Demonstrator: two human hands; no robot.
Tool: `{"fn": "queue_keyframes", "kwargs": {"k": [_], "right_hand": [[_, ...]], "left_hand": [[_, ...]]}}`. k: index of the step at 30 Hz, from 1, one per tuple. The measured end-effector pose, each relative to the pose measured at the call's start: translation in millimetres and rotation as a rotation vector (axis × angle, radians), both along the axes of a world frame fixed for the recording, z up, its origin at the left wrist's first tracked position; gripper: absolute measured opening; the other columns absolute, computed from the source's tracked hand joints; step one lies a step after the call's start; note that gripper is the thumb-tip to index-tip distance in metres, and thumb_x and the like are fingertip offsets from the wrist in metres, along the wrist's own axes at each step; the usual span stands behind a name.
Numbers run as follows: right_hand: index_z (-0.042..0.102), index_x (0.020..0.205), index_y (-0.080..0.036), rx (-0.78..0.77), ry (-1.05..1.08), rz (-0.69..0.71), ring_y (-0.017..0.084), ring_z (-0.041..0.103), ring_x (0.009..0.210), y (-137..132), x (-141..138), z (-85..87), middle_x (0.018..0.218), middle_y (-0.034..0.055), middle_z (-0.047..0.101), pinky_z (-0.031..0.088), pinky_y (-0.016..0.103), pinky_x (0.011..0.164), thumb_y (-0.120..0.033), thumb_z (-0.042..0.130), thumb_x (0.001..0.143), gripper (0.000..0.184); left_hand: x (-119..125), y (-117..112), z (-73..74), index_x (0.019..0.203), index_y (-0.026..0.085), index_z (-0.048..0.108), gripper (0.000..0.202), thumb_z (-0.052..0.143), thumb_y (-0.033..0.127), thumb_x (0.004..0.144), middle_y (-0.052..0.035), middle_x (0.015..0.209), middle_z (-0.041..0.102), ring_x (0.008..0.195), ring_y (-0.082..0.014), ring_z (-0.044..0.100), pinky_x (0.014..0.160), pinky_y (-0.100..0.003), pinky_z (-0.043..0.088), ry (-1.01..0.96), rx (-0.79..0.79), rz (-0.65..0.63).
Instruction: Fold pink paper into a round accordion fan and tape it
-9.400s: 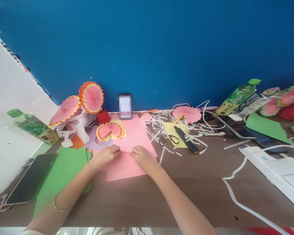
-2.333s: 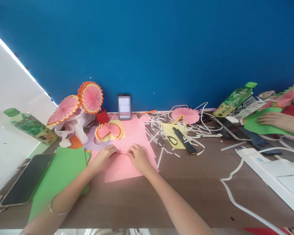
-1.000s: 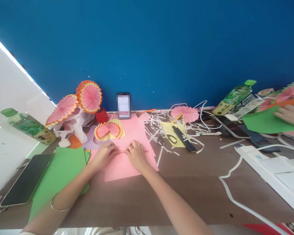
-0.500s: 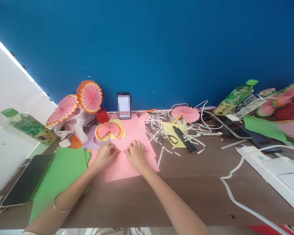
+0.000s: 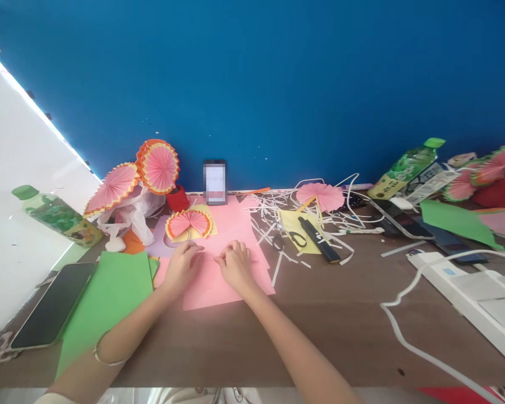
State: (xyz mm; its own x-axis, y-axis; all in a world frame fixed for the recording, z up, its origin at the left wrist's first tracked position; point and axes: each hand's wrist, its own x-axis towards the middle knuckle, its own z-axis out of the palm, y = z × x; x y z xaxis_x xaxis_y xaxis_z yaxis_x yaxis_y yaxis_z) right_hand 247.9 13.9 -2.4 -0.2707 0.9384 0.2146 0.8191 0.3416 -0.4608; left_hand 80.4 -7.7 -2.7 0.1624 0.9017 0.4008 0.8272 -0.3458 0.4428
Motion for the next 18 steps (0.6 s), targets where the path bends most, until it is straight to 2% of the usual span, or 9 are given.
{"fn": "queue_keyframes", "kwargs": {"k": [2, 5, 10, 12, 16, 18], "right_hand": [[0.055, 0.064, -0.020, -0.010, -0.008, -0.006, 0.022, 0.044, 0.089, 0, 0, 0.7, 0.087, 0.0054, 0.050, 0.035, 0.036, 0.076, -0.032, 0.056, 0.079, 0.019], [0.054, 0.062, -0.020, 0.013, 0.009, -0.002, 0.021, 0.044, 0.087, -1, 0, 0.1, 0.086, 0.0056, 0.051, 0.035, 0.036, 0.075, -0.030, 0.054, 0.080, 0.021], [0.054, 0.063, -0.020, 0.030, 0.046, -0.007, 0.021, 0.045, 0.086, -1, 1, -2.8, 0.086, 0.0055, 0.052, 0.036, 0.037, 0.075, -0.032, 0.053, 0.081, 0.021], [0.055, 0.063, -0.020, 0.042, 0.045, 0.005, 0.022, 0.045, 0.088, -1, 3, -2.8, 0.087, 0.0057, 0.052, 0.036, 0.037, 0.076, -0.034, 0.054, 0.080, 0.022], [0.055, 0.064, -0.020, 0.059, 0.026, 0.016, 0.022, 0.045, 0.089, -1, 9, -1.2, 0.091, 0.0061, 0.053, 0.036, 0.038, 0.077, -0.034, 0.054, 0.079, 0.021], [0.055, 0.065, -0.020, 0.048, 0.022, 0.010, 0.023, 0.045, 0.089, -1, 11, -1.0, 0.091, 0.0061, 0.053, 0.036, 0.038, 0.077, -0.033, 0.054, 0.080, 0.020]], "left_hand": [[6, -6, 0.8, 0.094, 0.015, 0.059, 0.025, 0.037, 0.013, 0.084, -0.0108, 0.094, 0.057, 0.090, -0.0199, 0.055, 0.077, -0.036, 0.048, 0.086, 0.055, -0.087], [16, -16, -1.6, 0.101, 0.011, 0.057, 0.032, 0.031, 0.008, 0.082, -0.0151, 0.112, 0.055, 0.108, -0.0225, 0.050, 0.090, -0.039, 0.045, 0.240, 0.059, -0.183], [22, -24, -12.5, 0.113, 0.000, 0.050, 0.043, 0.028, 0.000, 0.076, -0.0210, 0.126, 0.047, 0.126, -0.0234, 0.035, 0.102, -0.035, 0.037, 0.521, 0.011, -0.278], [22, -26, -12.9, 0.115, 0.000, 0.048, 0.044, 0.028, 0.000, 0.075, -0.0220, 0.126, 0.047, 0.129, -0.0249, 0.029, 0.103, -0.040, 0.034, 0.579, 0.002, -0.283], [22, -28, -5.1, 0.117, 0.001, 0.045, 0.045, 0.027, -0.002, 0.076, -0.0236, 0.125, 0.047, 0.131, -0.0305, 0.021, 0.101, -0.057, 0.028, 0.675, 0.007, -0.310], [22, -29, -1.1, 0.117, 0.000, 0.045, 0.044, 0.027, -0.002, 0.077, -0.0242, 0.126, 0.045, 0.131, -0.0330, 0.019, 0.100, -0.057, 0.028, 0.696, 0.021, -0.328]]}}
